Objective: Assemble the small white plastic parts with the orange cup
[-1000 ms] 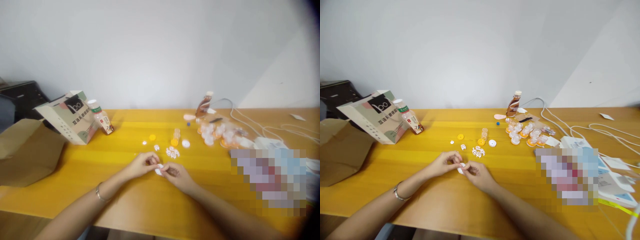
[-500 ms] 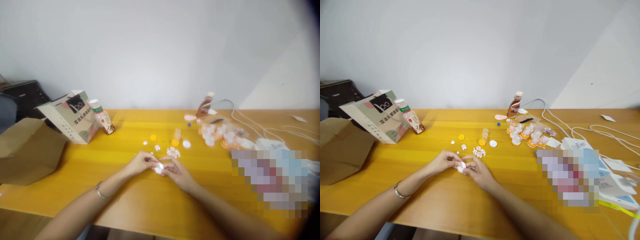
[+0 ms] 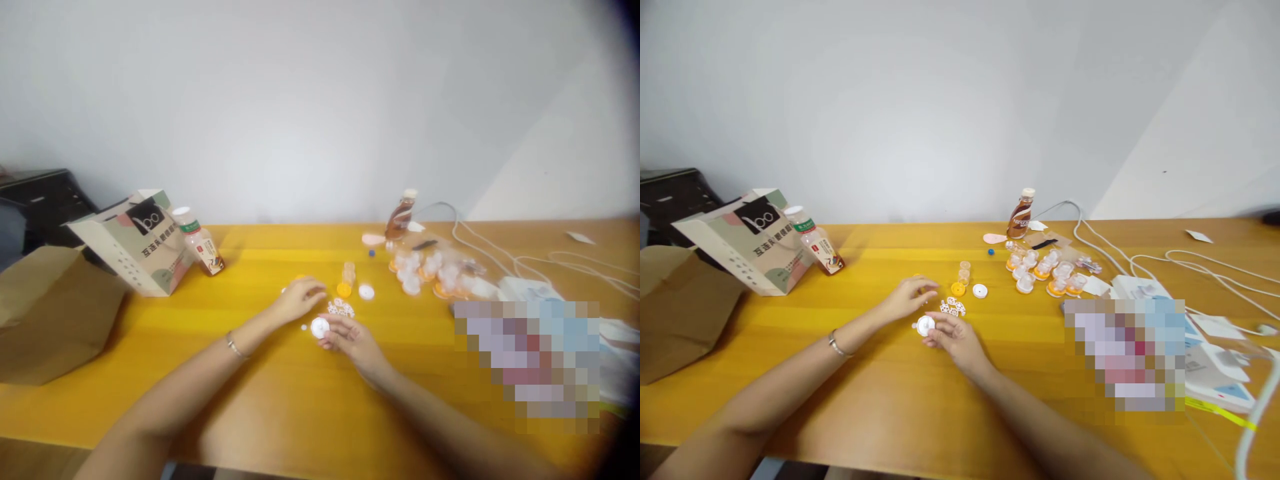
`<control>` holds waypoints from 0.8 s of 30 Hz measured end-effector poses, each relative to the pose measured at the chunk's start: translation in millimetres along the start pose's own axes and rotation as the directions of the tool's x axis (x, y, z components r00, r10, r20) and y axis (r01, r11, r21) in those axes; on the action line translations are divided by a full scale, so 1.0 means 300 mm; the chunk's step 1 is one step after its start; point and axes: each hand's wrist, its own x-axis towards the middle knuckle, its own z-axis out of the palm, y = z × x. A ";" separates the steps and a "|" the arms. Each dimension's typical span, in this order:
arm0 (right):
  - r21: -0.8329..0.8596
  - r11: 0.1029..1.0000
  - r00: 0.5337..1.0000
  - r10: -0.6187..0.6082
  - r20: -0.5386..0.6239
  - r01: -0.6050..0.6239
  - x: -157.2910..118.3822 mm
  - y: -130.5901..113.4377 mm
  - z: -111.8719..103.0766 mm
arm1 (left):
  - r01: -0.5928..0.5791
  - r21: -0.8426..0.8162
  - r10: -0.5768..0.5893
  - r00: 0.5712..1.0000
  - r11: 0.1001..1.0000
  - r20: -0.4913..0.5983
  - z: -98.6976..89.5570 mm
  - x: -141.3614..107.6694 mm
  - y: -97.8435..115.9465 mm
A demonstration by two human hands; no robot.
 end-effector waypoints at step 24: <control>-0.062 0.994 0.994 -0.091 -0.067 0.087 -0.026 -0.040 0.022 | 0.340 -0.889 -0.389 0.897 0.306 0.209 -0.067 -0.153 0.008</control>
